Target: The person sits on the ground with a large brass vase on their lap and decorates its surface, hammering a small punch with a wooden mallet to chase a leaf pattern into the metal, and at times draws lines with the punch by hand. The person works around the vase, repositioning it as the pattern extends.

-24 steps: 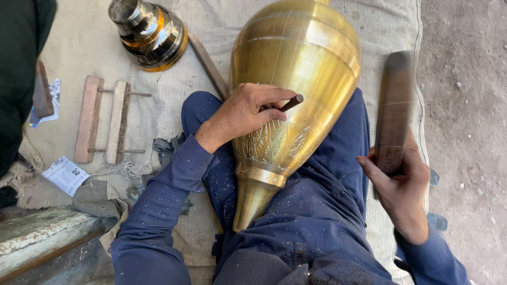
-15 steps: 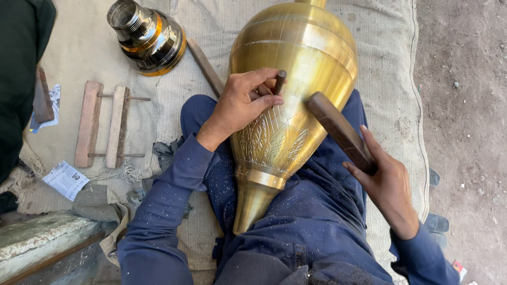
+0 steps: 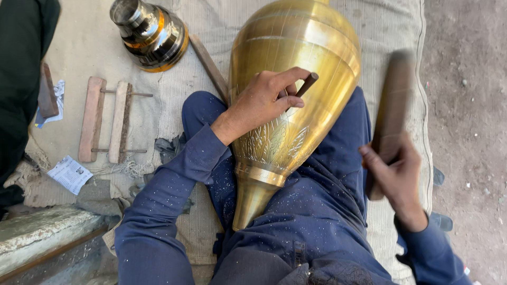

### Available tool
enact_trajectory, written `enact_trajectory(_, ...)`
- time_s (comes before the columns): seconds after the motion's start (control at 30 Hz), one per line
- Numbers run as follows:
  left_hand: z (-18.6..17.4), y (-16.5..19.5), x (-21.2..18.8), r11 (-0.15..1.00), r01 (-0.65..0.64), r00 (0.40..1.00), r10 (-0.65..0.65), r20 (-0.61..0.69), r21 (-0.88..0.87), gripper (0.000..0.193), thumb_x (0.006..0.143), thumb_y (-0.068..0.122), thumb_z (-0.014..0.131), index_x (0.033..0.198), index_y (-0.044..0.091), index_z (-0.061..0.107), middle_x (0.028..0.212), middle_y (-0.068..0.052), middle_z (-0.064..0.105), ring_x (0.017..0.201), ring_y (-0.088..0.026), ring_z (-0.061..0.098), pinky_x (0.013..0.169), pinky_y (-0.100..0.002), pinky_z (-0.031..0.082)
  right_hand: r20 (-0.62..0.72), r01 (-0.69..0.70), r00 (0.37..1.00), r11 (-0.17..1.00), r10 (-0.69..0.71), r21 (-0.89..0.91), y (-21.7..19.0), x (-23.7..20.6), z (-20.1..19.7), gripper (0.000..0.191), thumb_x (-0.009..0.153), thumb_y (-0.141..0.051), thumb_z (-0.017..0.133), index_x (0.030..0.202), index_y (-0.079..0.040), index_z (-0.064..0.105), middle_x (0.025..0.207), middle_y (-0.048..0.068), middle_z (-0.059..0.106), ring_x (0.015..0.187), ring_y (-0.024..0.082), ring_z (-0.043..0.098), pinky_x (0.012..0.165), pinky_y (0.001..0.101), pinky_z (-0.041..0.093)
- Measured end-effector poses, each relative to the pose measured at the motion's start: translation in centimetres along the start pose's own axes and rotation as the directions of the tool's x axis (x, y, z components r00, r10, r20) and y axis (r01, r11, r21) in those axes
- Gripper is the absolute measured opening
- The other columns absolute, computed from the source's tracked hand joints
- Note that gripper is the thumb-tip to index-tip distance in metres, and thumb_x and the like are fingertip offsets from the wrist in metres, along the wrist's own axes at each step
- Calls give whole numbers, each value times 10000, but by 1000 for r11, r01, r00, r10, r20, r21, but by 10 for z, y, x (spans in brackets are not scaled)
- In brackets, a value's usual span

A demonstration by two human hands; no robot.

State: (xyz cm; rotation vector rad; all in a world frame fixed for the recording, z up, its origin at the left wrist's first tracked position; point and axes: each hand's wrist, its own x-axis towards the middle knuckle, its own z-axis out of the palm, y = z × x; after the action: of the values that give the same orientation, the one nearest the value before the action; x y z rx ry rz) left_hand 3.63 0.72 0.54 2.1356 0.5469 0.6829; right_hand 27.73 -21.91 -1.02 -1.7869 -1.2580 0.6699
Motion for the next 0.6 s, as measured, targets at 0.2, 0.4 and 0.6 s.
enact_trajectory(0.2, 3, 8, 0, 995, -52, 998, 54, -20, 82, 476, 859, 157, 825, 1306, 131, 666, 840, -62, 757, 739, -172, 741, 688, -353, 572, 34, 237, 971, 947, -235, -218, -19, 23, -29, 638, 874, -124, 842, 1431, 24, 569, 1180, 171, 716, 983, 238, 722, 869, 370, 601)
enact_trajectory(0.4, -1, 14, 5, 996, -17, 999, 14, 36, 91, 484, 826, 139, 834, 1286, 109, 686, 790, -65, 746, 680, -171, 722, 662, -357, 559, 64, 139, 990, 954, -126, -267, -17, 19, -22, 681, 843, -148, 862, 1463, -27, 610, 1085, 152, 747, 942, 191, 730, 833, 338, 584)
enact_trajectory(0.6, -2, 14, 5, 997, 40, 996, -45, 78, 71, 477, 812, 138, 848, 1265, 130, 702, 766, -67, 742, 671, -169, 727, 655, -361, 567, 48, 106, 994, 968, -98, -227, -10, 16, -21, 733, 863, -129, 836, 1541, -42, 572, 1163, 151, 734, 1016, 187, 718, 882, 347, 584)
